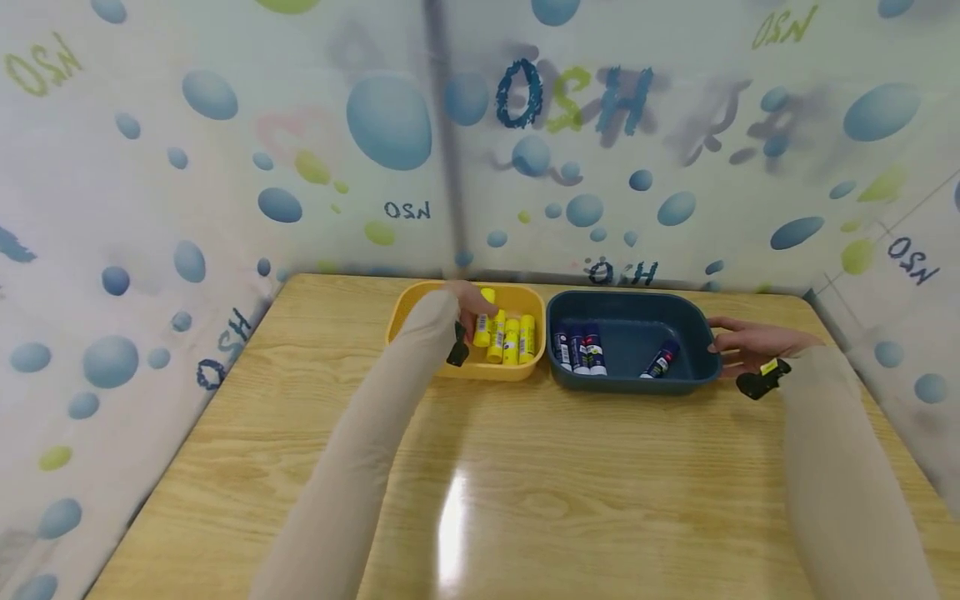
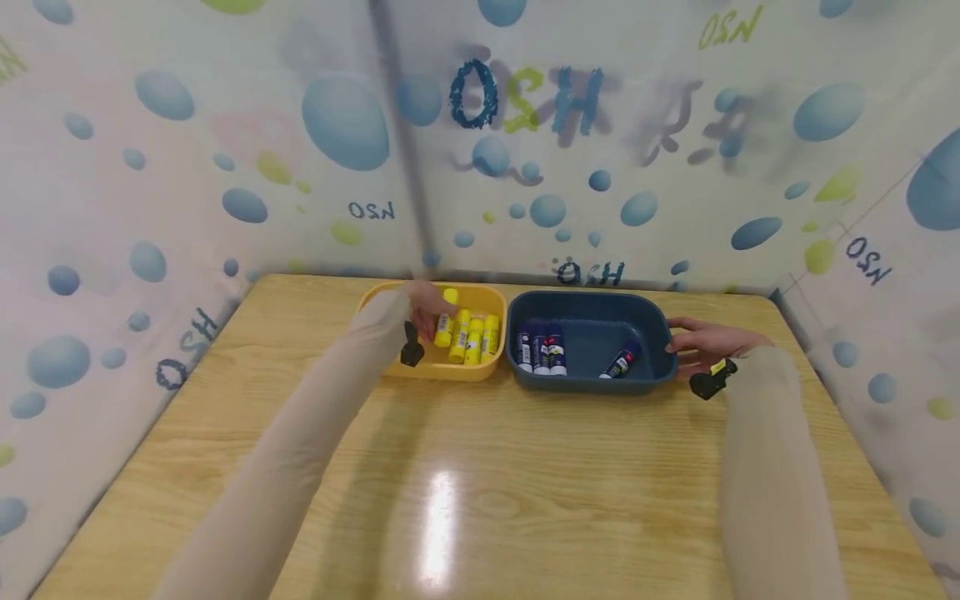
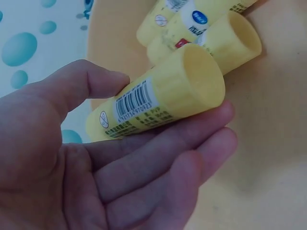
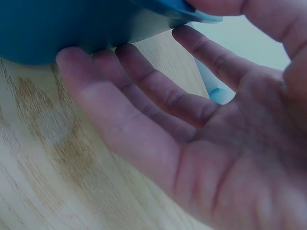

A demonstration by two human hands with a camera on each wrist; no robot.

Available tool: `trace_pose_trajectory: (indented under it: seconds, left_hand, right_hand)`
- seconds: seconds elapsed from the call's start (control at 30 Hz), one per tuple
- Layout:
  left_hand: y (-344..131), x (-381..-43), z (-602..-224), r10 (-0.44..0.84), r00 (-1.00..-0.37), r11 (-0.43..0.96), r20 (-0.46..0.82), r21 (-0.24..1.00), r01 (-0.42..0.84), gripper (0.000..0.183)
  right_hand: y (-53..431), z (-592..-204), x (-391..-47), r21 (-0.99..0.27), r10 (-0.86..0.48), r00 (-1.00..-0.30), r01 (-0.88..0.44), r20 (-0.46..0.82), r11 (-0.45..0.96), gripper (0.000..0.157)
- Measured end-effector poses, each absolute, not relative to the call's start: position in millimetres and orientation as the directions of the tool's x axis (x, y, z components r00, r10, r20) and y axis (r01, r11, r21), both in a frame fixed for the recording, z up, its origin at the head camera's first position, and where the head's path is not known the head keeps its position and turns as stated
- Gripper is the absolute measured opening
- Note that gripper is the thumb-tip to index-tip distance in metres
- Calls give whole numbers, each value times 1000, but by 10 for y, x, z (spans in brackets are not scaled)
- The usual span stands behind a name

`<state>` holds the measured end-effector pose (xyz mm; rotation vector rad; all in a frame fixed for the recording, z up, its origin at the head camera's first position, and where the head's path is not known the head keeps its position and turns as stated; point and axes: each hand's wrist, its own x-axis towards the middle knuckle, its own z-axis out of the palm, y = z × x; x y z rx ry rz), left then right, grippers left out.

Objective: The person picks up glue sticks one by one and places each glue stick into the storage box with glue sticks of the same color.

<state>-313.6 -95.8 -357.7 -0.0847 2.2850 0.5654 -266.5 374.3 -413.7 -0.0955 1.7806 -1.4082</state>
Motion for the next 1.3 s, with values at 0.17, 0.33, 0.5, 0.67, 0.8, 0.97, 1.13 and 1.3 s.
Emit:
trace_pose_trajectory:
  seconds: [0.17, 0.33, 0.5, 0.67, 0.8, 0.97, 1.13, 1.3]
  left_hand:
    - [-923, -3232, -3749, 54, -647, 861, -761, 364, -356, 54]
    - [-1016, -3749, -4312, 72, -493, 850, -867, 312, -425, 65]
    - [-1107, -4052, -4723, 81, -435, 911, -897, 244, -333, 56]
    - [-1174, -4371, -5108, 66, -445, 963, -893, 174, -208, 44]
    - [-1207, -4458, -5129, 84, -419, 958, -904, 189, -215, 45]
    - [-1027, -3720, -4179, 38, -499, 947, -866, 190, -258, 45]
    - [-936, -3302, -3584, 46, -499, 957, -865, 181, -226, 44]
    - [-952, -3219, -3504, 84, -554, 962, -828, 213, -173, 42]
  right_hand:
    - [3650, -4102, -2628, -800, -436, -673, 460, -597, 385, 84]
    - [3623, -4066, -2603, -791, -406, -681, 484, -609, 374, 75]
    - [3643, -4064, -2610, -793, -421, -673, 490, -608, 362, 72]
    - [3624, -4051, -2604, -794, -432, -667, 488, -607, 361, 76]
    - [3619, -4049, -2608, -793, -426, -669, 494, -609, 358, 76]
    - [3623, -4052, -2612, -792, -423, -671, 489, -609, 365, 76]
    - [3627, -4051, -2601, -791, -416, -674, 493, -610, 362, 73]
    - [3631, -4057, -2597, -788, -412, -673, 499, -614, 360, 73]
